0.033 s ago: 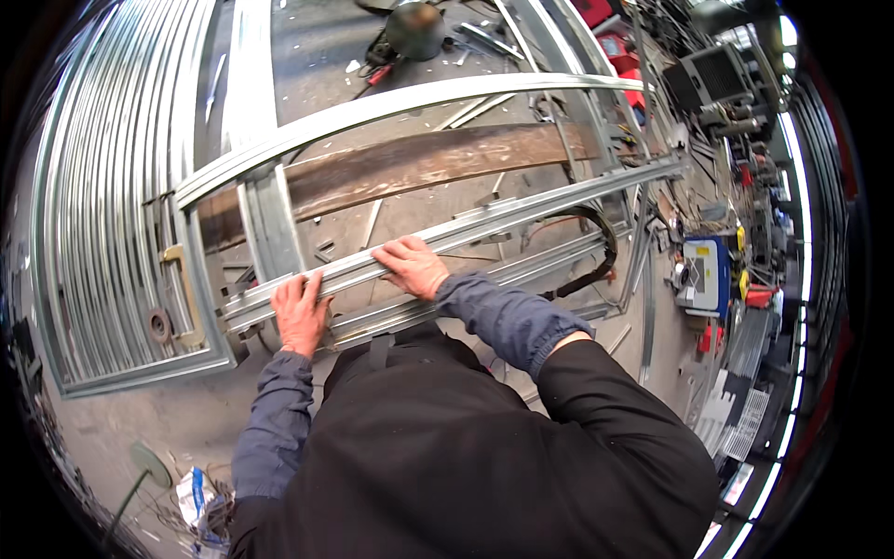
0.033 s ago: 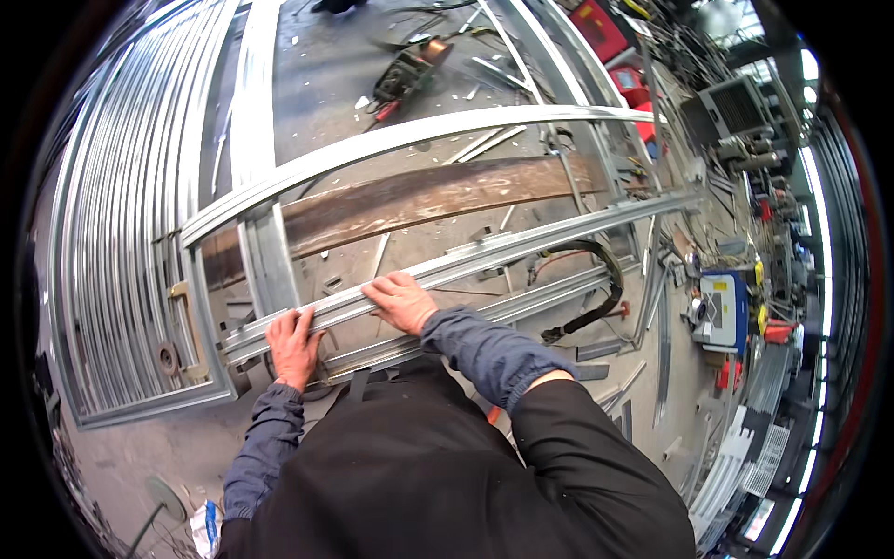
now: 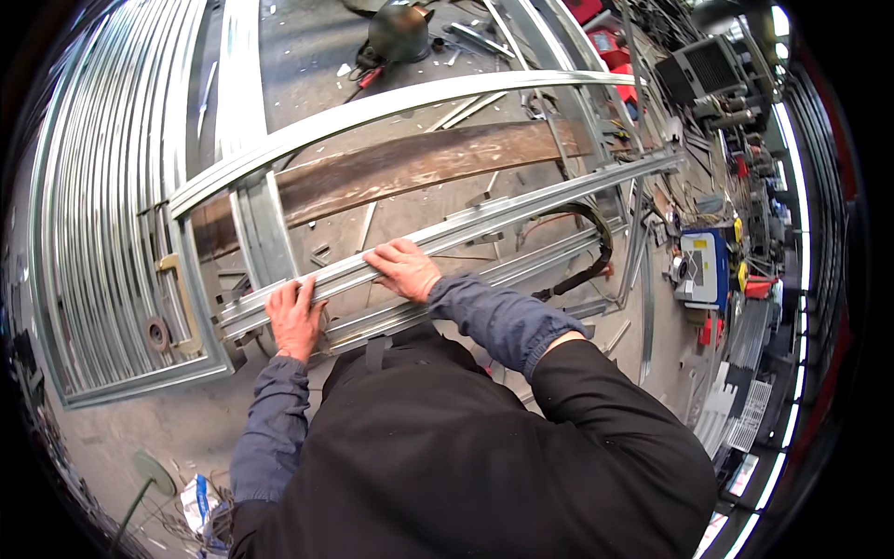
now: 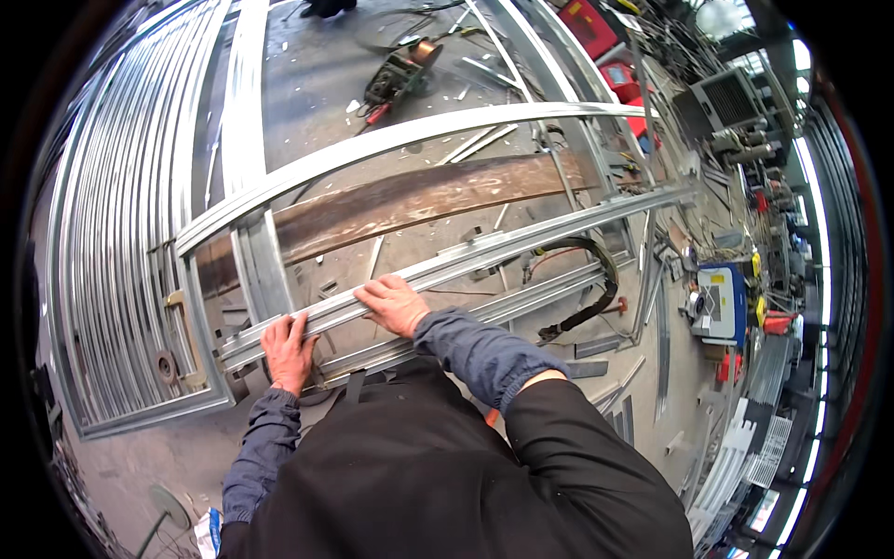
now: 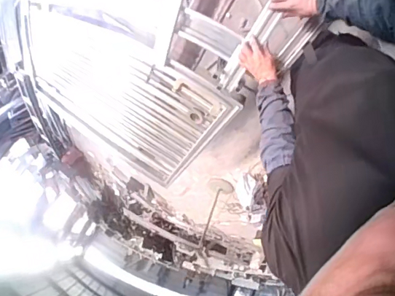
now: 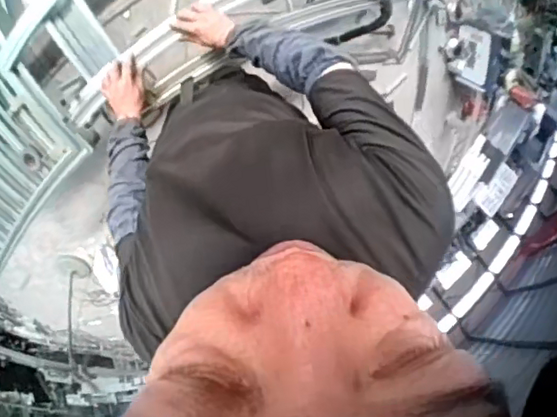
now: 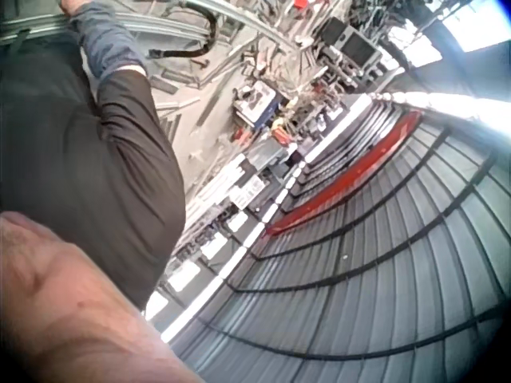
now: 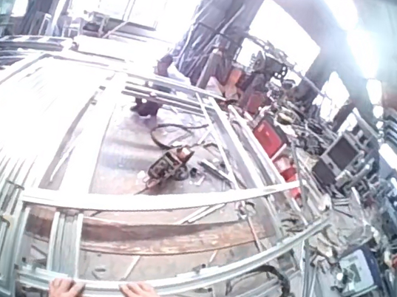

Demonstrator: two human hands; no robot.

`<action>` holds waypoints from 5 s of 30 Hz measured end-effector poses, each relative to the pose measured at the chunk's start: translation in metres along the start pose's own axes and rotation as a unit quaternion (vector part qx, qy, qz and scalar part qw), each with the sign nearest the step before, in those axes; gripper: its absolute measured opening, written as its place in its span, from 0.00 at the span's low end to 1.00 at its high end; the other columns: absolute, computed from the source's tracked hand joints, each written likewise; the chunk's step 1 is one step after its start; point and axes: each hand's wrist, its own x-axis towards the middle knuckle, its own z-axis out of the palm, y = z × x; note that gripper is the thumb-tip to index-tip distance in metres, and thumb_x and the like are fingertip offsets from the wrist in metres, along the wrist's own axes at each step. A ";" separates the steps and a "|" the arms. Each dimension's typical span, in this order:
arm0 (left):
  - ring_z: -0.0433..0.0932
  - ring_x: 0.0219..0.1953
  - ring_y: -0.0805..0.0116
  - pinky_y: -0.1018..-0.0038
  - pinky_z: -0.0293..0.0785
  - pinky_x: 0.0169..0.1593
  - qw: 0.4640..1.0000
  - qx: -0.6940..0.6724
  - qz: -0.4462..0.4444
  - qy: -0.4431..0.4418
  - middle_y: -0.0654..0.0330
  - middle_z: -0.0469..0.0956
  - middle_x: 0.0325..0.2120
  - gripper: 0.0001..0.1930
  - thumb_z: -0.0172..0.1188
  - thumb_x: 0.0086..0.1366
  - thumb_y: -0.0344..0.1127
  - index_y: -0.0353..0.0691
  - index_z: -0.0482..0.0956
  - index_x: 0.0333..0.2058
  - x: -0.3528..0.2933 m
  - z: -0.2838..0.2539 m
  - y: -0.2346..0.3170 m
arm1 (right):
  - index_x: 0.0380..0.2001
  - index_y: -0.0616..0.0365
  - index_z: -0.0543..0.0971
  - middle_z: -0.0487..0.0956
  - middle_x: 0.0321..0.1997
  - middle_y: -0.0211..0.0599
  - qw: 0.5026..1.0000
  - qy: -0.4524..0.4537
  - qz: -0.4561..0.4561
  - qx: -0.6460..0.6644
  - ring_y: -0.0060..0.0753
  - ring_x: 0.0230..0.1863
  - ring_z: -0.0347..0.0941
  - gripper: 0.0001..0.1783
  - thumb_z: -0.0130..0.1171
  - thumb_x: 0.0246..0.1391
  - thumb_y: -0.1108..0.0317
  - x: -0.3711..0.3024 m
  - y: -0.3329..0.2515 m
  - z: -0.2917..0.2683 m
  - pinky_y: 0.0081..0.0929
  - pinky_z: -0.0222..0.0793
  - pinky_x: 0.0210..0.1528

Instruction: The person assembles a metal frame structure by aligning aluminum profiles, cutting them with an angle grinder, and fastening them with a pneumatic nail gun. The person repeatedly positions and secures crossbars to form a rectangular frame.

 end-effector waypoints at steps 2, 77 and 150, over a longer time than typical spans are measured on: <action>0.71 0.61 0.49 0.49 0.62 0.69 1.000 0.024 0.016 -0.012 0.57 0.75 0.56 0.33 0.76 0.61 0.45 0.51 0.79 0.65 0.003 0.003 0.002 | 0.64 0.50 0.79 0.78 0.56 0.33 1.000 0.010 0.015 0.007 0.45 0.59 0.74 0.36 0.76 0.51 0.59 -0.006 -0.001 -0.004 0.43 0.71 0.65; 0.77 0.45 0.49 0.59 0.72 0.54 0.831 -0.532 0.157 -0.052 0.57 0.81 0.37 0.13 0.72 0.53 0.25 0.45 0.81 0.37 0.151 0.168 0.530 | 0.64 0.53 0.84 0.78 0.46 0.43 0.929 -0.002 0.369 -0.015 0.50 0.48 0.76 0.41 0.66 0.40 0.82 -0.280 0.022 -0.474 0.39 0.74 0.52; 0.81 0.52 0.49 0.55 0.77 0.61 0.981 -0.091 0.037 0.167 0.53 0.83 0.47 0.18 0.69 0.67 0.44 0.42 0.82 0.51 -0.001 0.031 0.002 | 0.82 0.56 0.55 0.79 0.55 0.34 0.725 -0.539 0.056 0.426 0.25 0.42 0.78 0.39 0.52 0.77 0.52 0.154 -0.122 -0.144 0.29 0.79 0.47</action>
